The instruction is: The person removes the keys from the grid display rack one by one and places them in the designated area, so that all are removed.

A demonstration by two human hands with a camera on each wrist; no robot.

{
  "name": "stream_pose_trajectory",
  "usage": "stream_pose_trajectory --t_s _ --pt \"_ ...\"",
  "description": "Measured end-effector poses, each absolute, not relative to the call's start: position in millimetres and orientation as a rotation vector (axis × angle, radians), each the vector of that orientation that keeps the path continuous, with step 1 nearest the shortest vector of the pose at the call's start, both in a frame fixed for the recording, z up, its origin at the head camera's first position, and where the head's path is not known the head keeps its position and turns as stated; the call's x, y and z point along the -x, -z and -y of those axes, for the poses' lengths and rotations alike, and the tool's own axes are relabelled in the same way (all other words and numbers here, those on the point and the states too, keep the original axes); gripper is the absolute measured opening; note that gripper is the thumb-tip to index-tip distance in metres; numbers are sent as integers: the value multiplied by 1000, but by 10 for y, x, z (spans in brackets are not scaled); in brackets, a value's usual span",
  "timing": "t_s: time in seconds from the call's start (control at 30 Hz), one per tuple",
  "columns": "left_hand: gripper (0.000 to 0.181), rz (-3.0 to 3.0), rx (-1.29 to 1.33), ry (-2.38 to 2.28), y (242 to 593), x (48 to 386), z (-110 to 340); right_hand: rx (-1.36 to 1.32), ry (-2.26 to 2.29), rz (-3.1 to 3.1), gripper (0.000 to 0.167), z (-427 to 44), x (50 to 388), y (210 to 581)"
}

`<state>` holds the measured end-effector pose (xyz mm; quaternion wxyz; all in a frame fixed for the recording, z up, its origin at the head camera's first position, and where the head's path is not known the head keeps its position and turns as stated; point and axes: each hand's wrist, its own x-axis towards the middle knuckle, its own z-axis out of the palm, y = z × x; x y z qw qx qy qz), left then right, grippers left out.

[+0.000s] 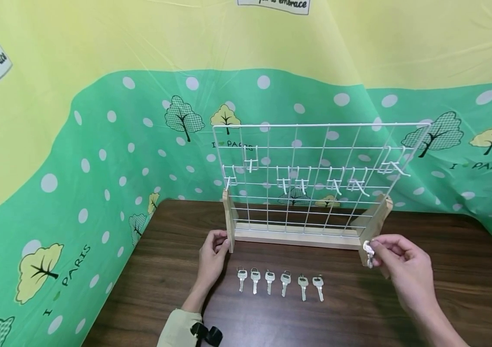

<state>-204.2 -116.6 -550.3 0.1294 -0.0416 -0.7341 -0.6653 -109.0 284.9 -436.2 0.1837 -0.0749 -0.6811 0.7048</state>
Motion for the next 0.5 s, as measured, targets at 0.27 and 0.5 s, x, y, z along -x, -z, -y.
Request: stream_pose_trajectory --t_s 0.27,0.5 --pt "18 2138 129 1923 5505 2033 1164 245 -1989 2020 11 -2827 1051 4590" --pt "18 2139 140 1914 5521 2039 1174 279 -1995 2094 7 -2792 1027 4704"
